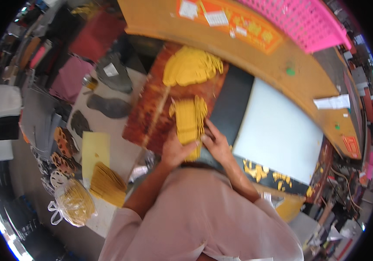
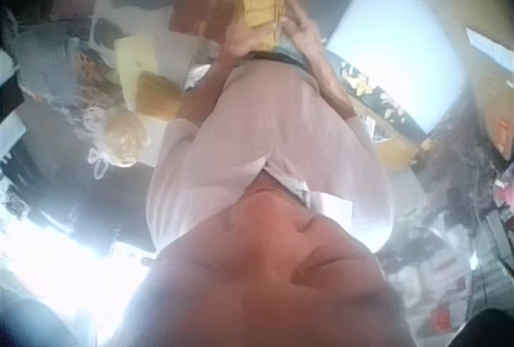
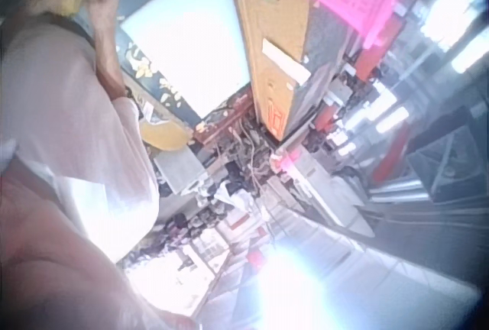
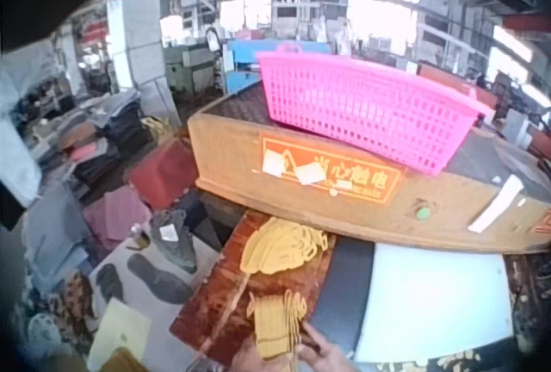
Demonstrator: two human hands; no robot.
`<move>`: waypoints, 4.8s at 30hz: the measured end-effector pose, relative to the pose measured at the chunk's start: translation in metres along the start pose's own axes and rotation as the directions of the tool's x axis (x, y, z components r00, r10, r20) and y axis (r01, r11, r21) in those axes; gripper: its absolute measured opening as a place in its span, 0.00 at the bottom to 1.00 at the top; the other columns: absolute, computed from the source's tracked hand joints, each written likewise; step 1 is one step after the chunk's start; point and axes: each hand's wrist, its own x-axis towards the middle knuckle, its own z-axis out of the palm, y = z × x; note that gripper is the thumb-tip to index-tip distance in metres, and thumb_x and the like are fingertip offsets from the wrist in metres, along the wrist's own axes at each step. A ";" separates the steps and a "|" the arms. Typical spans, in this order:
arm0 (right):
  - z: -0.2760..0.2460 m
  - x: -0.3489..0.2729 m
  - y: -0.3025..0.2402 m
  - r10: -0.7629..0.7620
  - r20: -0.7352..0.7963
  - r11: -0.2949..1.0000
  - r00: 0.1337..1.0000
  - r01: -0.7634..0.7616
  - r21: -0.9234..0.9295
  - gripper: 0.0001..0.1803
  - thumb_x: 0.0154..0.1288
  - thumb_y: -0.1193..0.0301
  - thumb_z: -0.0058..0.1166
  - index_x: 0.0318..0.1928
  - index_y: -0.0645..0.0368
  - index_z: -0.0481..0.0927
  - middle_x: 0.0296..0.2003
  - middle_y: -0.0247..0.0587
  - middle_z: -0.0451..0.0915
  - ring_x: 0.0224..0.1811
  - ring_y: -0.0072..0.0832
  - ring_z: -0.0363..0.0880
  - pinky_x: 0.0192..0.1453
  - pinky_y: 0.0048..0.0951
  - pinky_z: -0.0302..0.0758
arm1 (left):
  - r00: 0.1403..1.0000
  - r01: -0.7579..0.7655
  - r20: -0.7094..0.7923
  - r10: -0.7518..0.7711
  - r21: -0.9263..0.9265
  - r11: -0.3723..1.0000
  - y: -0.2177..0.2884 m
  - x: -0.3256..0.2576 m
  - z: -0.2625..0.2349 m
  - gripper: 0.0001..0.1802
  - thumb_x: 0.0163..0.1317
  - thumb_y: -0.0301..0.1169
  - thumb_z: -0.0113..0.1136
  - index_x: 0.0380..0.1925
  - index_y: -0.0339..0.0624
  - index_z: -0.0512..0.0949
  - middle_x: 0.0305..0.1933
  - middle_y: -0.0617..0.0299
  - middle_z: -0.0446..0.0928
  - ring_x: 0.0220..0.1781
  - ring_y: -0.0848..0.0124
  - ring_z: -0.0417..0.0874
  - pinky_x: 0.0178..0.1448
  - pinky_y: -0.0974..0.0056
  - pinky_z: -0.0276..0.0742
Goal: The person trims the edges of yellow decorative cutouts using scissors, then stacks and aligns them on a workbench. They place the stacked cutouts into a clear plastic bag and tie it shut. The finished package is set aside on the bench.
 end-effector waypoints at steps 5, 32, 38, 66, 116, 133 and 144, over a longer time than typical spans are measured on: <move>-0.001 -0.001 0.001 -0.048 0.004 0.994 0.999 0.049 -0.100 0.37 0.78 0.76 0.56 0.83 0.61 0.59 0.56 0.46 0.86 0.55 0.25 0.83 0.58 0.30 0.82 | 0.982 -0.179 -0.020 0.185 0.179 0.967 -0.001 -0.002 -0.001 0.39 0.61 0.47 0.75 0.71 0.48 0.75 0.69 0.50 0.78 0.73 0.51 0.76 0.76 0.51 0.71; 0.013 0.003 -0.030 -0.123 -0.064 0.942 0.990 0.096 -0.323 0.19 0.69 0.65 0.71 0.53 0.65 0.87 0.44 0.48 0.88 0.35 0.28 0.86 0.41 0.31 0.82 | 0.998 -0.029 -0.049 0.034 0.097 0.995 0.024 0.004 -0.002 0.32 0.58 0.36 0.75 0.63 0.42 0.78 0.59 0.51 0.83 0.62 0.52 0.84 0.67 0.52 0.78; 0.012 0.004 -0.033 -0.082 -0.094 0.931 0.992 0.042 -0.362 0.17 0.68 0.66 0.69 0.52 0.64 0.88 0.41 0.48 0.89 0.33 0.29 0.86 0.41 0.32 0.82 | 0.998 -0.061 -0.014 0.062 0.068 0.996 0.012 0.005 -0.005 0.33 0.57 0.37 0.76 0.63 0.42 0.78 0.59 0.51 0.83 0.63 0.51 0.83 0.68 0.51 0.77; 0.016 0.007 -0.041 -0.159 -0.084 0.892 0.984 0.106 -0.440 0.11 0.65 0.68 0.69 0.43 0.61 0.89 0.38 0.51 0.86 0.36 0.43 0.86 0.43 0.38 0.82 | 0.998 0.002 0.056 -0.002 -0.004 1.000 0.003 0.000 -0.011 0.32 0.58 0.38 0.78 0.61 0.42 0.80 0.59 0.52 0.84 0.61 0.55 0.85 0.65 0.52 0.79; 0.020 0.009 -0.045 -0.272 -0.028 0.844 0.962 0.224 -0.487 0.13 0.66 0.68 0.66 0.48 0.60 0.88 0.47 0.53 0.85 0.44 0.49 0.86 0.50 0.41 0.83 | 0.992 -0.125 0.010 0.125 0.099 0.987 0.013 0.005 -0.007 0.34 0.55 0.35 0.79 0.61 0.41 0.78 0.57 0.51 0.83 0.59 0.52 0.85 0.63 0.53 0.79; 0.022 0.010 -0.047 -0.316 -0.074 0.811 0.946 0.229 -0.538 0.09 0.64 0.70 0.64 0.44 0.56 0.88 0.45 0.51 0.84 0.43 0.50 0.86 0.47 0.42 0.84 | 0.992 -0.123 0.003 0.124 0.082 0.989 0.020 0.003 -0.009 0.34 0.54 0.35 0.79 0.62 0.41 0.78 0.57 0.50 0.82 0.59 0.51 0.84 0.63 0.52 0.79; 0.027 0.010 -0.069 -0.190 -0.033 0.785 0.981 0.132 -0.605 0.13 0.62 0.63 0.71 0.40 0.57 0.86 0.41 0.49 0.82 0.42 0.48 0.85 0.45 0.45 0.82 | 0.998 -0.062 0.002 0.062 0.135 0.989 0.013 0.006 -0.006 0.34 0.55 0.38 0.79 0.61 0.42 0.78 0.58 0.49 0.82 0.61 0.48 0.83 0.64 0.50 0.78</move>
